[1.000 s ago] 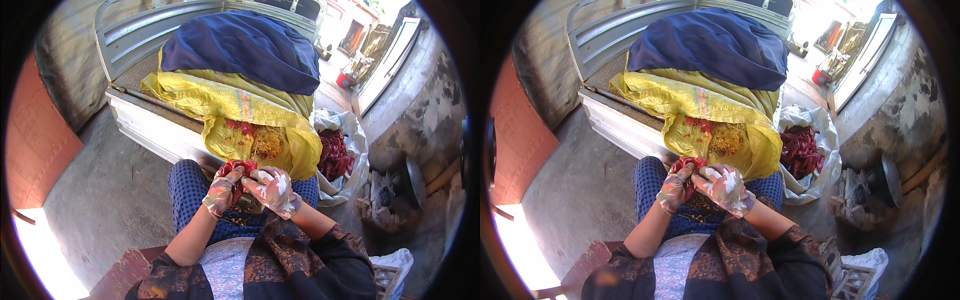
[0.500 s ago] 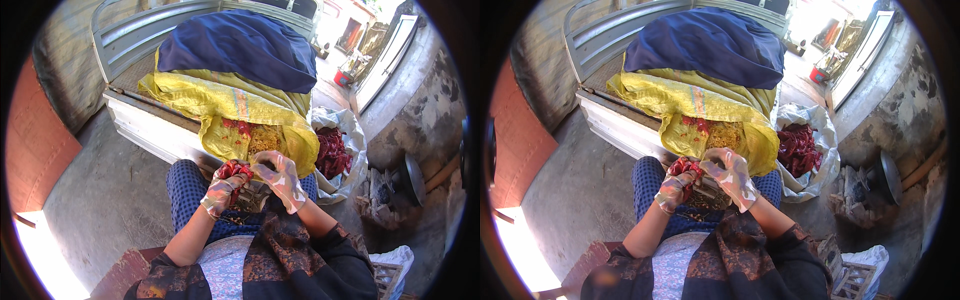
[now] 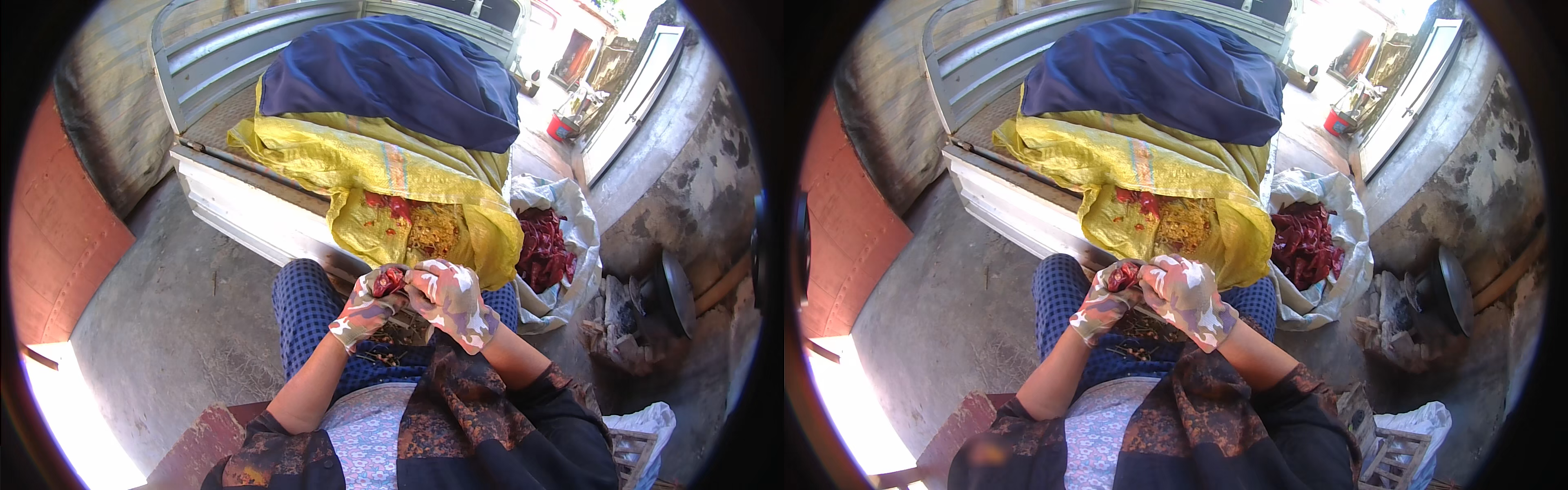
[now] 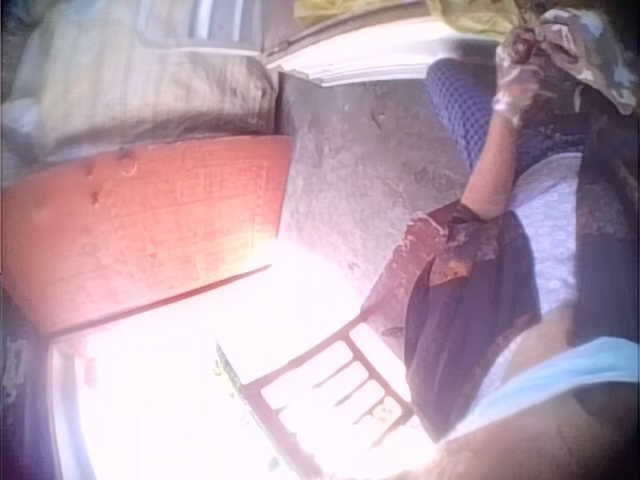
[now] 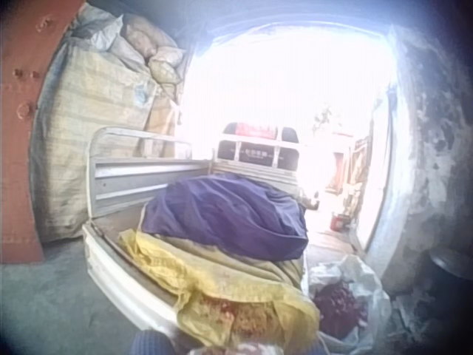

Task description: The person sorts dried red peppers by hand, moving them from a large bag on the back of a truck into a secondary bag.

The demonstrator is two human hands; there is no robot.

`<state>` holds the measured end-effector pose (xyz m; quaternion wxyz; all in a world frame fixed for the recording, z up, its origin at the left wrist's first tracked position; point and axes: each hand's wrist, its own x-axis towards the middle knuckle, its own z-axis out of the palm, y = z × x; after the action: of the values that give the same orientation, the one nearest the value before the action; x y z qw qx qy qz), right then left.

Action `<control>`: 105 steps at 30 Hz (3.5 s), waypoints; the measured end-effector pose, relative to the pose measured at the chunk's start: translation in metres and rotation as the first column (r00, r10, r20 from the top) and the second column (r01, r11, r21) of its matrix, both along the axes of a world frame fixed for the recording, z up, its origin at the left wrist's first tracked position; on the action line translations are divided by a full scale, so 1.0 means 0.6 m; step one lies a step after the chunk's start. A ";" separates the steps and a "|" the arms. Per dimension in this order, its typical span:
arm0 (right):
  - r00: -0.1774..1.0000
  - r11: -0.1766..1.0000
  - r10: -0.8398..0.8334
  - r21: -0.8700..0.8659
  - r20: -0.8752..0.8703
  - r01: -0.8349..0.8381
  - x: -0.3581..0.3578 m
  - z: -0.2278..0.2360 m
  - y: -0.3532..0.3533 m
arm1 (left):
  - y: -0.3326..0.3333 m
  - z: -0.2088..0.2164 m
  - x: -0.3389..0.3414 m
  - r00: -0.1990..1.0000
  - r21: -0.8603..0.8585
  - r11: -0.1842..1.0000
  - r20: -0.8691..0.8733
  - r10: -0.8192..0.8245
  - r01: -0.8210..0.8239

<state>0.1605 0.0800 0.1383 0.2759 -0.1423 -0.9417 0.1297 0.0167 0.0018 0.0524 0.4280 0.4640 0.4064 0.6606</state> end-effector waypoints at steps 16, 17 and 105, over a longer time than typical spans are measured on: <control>0.906 -0.203 -0.311 -0.912 -0.286 -0.357 -0.005 -0.035 -0.008 | -0.012 -0.011 0.005 0.953 -0.022 0.998 0.301 -0.042 0.051; 0.903 -0.231 -0.328 -0.903 -0.278 -0.362 -0.007 -0.035 -0.009 | -0.012 -0.012 0.004 0.953 -0.015 0.999 0.299 -0.045 0.052; 0.864 0.945 -0.291 -0.020 0.410 0.328 -0.143 0.015 0.190 | 0.011 -0.065 0.026 0.635 0.044 0.890 0.685 -0.358 0.454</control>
<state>0.0745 0.1941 0.1472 0.0876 -0.3273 -0.9362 0.0935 0.0324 0.0081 0.0135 0.7130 0.2414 0.1504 0.6409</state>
